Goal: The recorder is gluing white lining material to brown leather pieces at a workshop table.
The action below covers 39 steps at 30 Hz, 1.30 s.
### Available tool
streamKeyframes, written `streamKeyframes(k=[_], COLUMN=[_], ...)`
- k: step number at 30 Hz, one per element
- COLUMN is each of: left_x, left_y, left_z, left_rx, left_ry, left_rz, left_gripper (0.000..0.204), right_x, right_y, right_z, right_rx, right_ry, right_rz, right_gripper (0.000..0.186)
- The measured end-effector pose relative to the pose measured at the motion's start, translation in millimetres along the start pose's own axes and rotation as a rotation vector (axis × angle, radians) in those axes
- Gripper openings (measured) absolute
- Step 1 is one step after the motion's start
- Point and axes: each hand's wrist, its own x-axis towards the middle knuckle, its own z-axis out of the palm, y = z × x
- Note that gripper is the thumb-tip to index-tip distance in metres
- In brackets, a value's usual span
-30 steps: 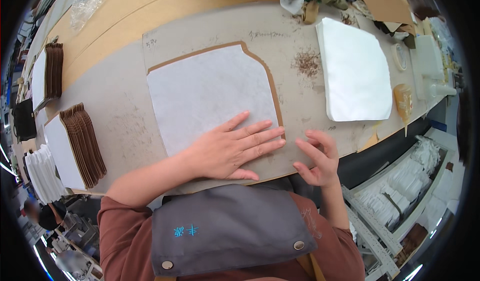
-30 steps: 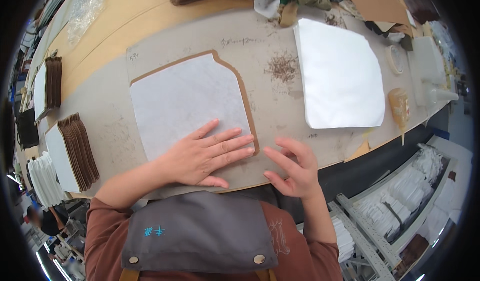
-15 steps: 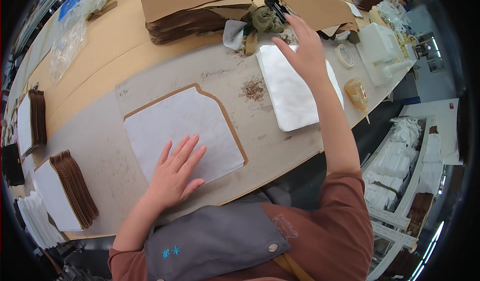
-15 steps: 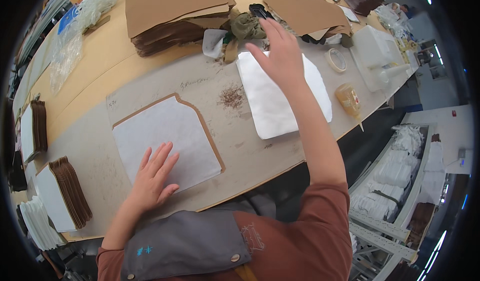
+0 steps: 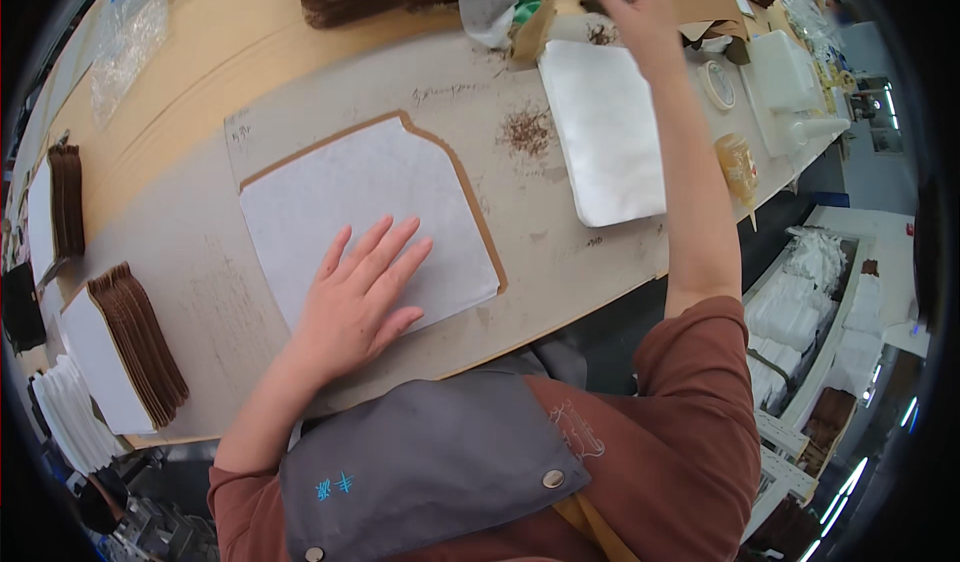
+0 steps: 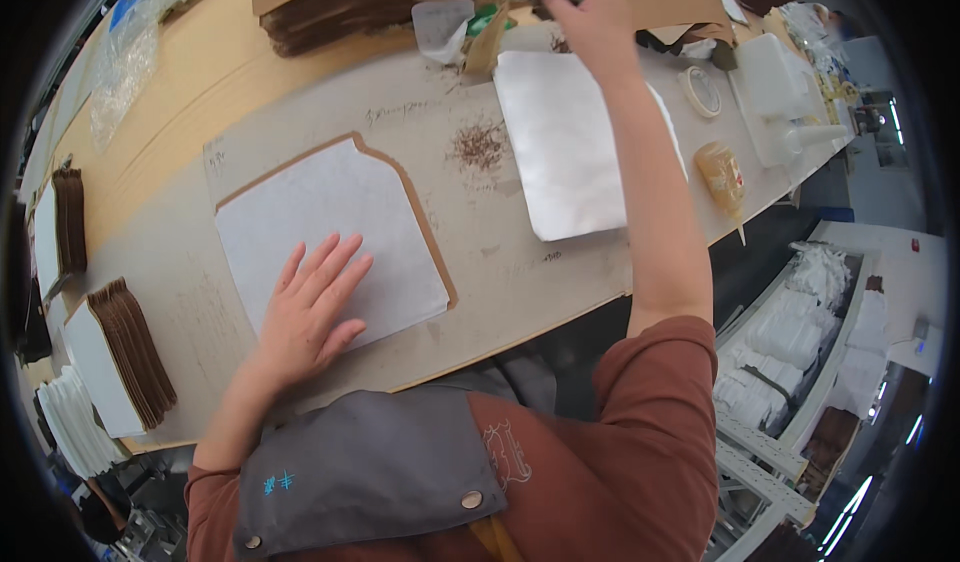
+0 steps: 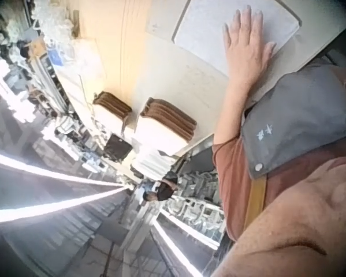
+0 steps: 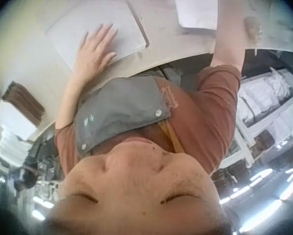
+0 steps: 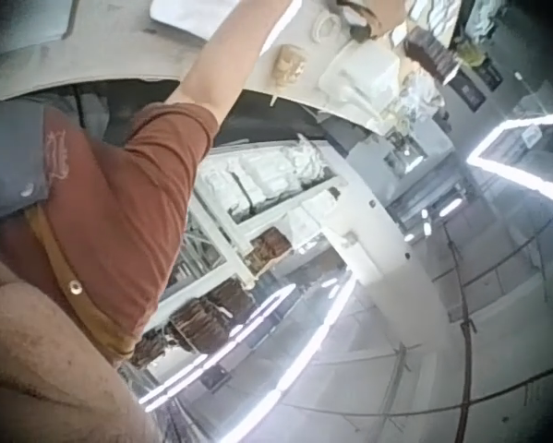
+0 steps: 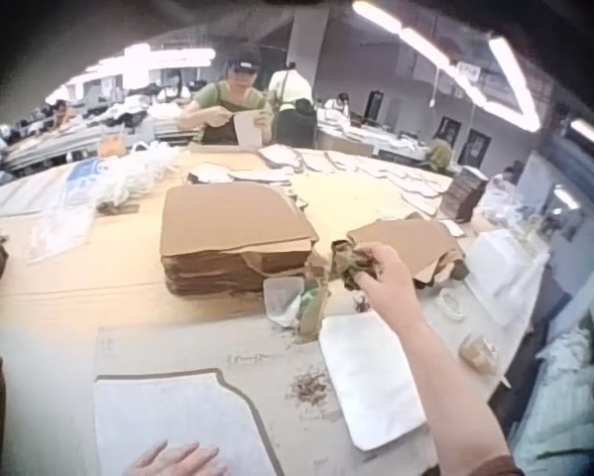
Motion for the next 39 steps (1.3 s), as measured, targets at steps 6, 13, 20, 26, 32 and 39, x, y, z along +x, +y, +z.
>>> streamKeyframes(k=[6,13,20,26,32,39], left_x=[24.9,35.6,35.0,33.7,33.7,35.1], left_y=[15.6,22.7,23.4,25.5,22.7,23.5], left_z=[16.2,44.3,48.6,48.6,50.0,46.7], left_rx=[0.114,0.145,0.188,0.185,0.202,0.193], left_ry=[0.029,0.114,0.122,0.116,0.135,0.123], left_rz=[-0.091,-0.087,-0.096,-0.100,-0.095,-0.106], left_gripper=[0.076,0.079,0.077,0.077,0.078,0.078], right_x=[-95.4,-203.1,-224.9,-237.5,-225.5,-211.9], right_y=[-145.9,-182.8,-199.9,-193.3,-206.8,-202.1], right_z=[-41.3,-37.7,-35.7,-30.0,-35.0,-39.2], right_rx=[-0.106,-0.131,-0.122,-0.242,-0.220,-0.217], right_ry=[-0.175,-0.478,-0.391,-0.480,-0.382,-0.390], right_rz=[-0.343,-0.115,-0.174,-0.176,-0.201,-0.207], right_gripper=[0.033,0.040,0.037,0.034,0.032,0.030])
